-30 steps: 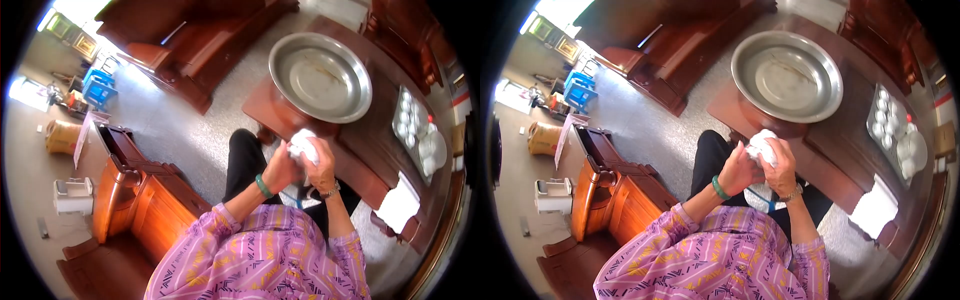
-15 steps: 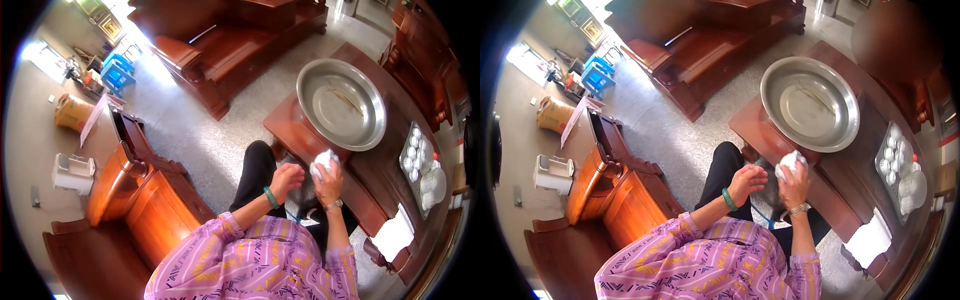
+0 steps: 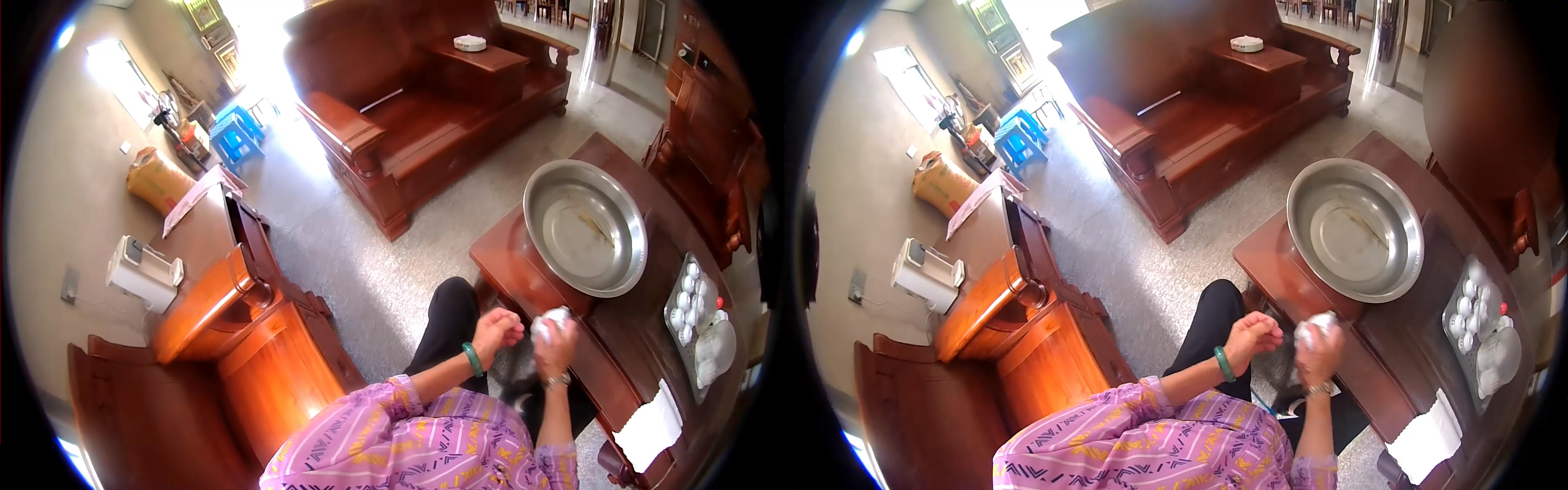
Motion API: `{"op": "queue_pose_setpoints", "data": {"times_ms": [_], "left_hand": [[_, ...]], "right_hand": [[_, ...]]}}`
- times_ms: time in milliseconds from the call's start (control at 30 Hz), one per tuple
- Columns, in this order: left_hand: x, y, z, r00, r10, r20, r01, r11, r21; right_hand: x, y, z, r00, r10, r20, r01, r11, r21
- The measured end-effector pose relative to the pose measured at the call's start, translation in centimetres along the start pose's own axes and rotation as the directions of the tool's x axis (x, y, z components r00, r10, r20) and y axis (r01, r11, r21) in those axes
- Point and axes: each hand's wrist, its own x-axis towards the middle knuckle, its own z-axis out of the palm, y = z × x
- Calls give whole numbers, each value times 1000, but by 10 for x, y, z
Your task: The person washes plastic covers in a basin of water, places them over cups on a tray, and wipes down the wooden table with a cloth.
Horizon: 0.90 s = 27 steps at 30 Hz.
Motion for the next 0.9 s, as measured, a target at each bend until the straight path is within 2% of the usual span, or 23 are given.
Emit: {"op": "queue_pose_setpoints", "data": {"times_ms": [33,100,200,233,300,433,500,567,633,700,767,833,900], "left_hand": [[-2,-1,8,1000,-4,31,3,1000,30],[-8,2,19,994,27,103,-31,999,37],[-9,3,12,987,102,121,-112,991,74],[-11,5,9,993,87,82,-95,991,90],[-12,6,-2,998,61,19,-62,996,68],[-14,5,-12,998,40,-45,-36,997,73],[-12,3,-10,999,29,-32,-26,995,98],[-8,1,0,1000,5,3,-5,995,101],[-9,2,13,999,-7,39,3,994,106],[-9,2,25,993,19,118,-33,992,125],[-4,-2,28,975,91,204,-116,987,114],[-8,0,31,948,188,255,-235,958,165],[-8,-5,30,937,197,289,-267,936,229]], "right_hand": [[8,-13,10,998,-55,-5,55,998,34],[19,-21,9,985,102,140,-109,993,43],[10,-11,0,991,82,104,-88,995,54],[1,-4,-7,991,87,106,-92,995,48],[-20,13,-23,994,112,15,-112,993,-32],[-69,58,-58,955,277,-106,-288,952,-104],[-83,66,-76,918,355,-175,-379,917,-124],[-81,67,-78,905,374,-202,-398,913,-93],[-72,62,-74,886,416,-202,-451,874,-180],[-65,61,-71,843,500,-197,-533,824,-191],[-69,70,-68,840,510,-185,-540,820,-191],[-77,74,-68,865,453,-216,-487,860,-151],[-80,74,-70,867,415,-276,-459,881,-116]]}}
